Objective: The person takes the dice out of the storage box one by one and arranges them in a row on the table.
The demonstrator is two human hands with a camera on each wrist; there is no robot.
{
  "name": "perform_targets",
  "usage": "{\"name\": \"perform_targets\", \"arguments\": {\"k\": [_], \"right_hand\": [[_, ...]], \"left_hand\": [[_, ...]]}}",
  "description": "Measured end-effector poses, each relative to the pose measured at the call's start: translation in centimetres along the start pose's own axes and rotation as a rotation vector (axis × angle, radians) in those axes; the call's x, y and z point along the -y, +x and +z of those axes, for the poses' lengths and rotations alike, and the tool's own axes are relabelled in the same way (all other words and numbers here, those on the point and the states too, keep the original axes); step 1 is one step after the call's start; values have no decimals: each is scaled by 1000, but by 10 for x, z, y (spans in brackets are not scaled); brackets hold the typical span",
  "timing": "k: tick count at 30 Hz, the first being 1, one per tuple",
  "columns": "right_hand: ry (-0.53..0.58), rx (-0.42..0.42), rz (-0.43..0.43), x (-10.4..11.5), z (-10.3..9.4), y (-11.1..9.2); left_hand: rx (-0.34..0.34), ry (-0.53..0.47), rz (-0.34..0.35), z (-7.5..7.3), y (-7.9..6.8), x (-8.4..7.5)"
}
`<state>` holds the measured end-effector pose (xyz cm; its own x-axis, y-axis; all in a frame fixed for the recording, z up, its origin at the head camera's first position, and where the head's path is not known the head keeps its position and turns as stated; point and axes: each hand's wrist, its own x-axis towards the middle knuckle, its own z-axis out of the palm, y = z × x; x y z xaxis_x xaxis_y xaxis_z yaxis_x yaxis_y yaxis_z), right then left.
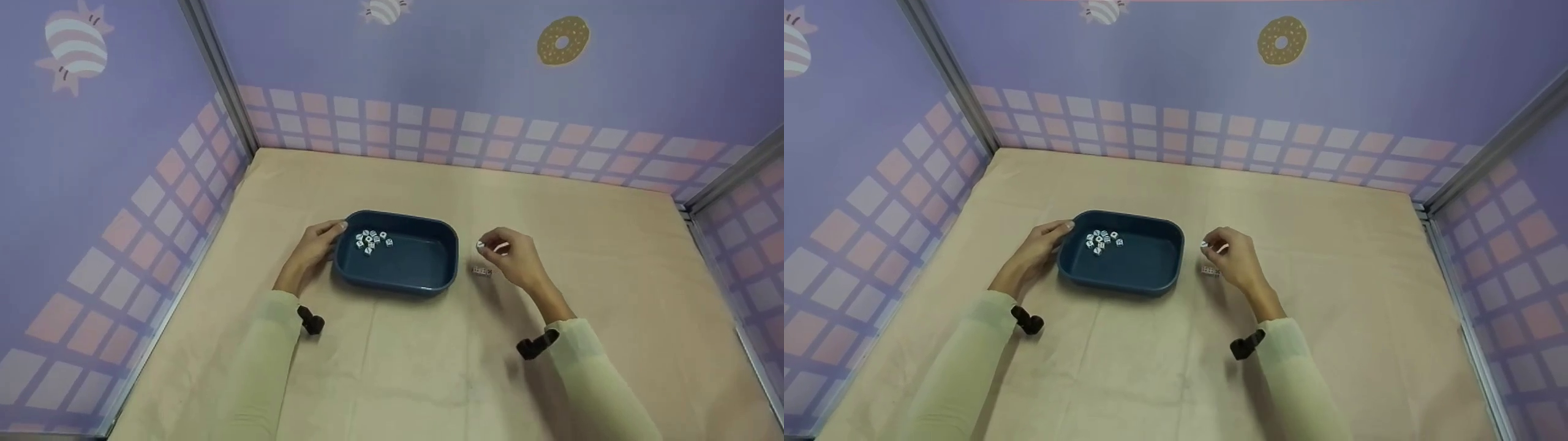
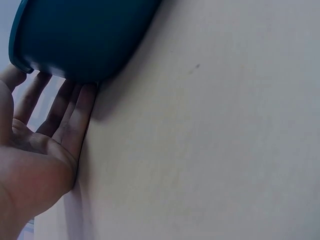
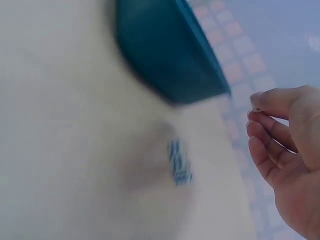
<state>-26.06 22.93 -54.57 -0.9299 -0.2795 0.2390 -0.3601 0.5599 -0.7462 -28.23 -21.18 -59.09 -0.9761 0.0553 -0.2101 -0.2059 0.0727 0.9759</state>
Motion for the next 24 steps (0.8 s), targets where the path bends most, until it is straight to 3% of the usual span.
{"name": "perform_targets", "arguments": {"k": [11,24], "right_hand": [[-8,-18,150,-49,-3,-33],[64,-22,192,-64,7,-54]], "left_hand": [[-8,44,15,-1,0,1],[1,1,-23,0,-2,-1]]}}
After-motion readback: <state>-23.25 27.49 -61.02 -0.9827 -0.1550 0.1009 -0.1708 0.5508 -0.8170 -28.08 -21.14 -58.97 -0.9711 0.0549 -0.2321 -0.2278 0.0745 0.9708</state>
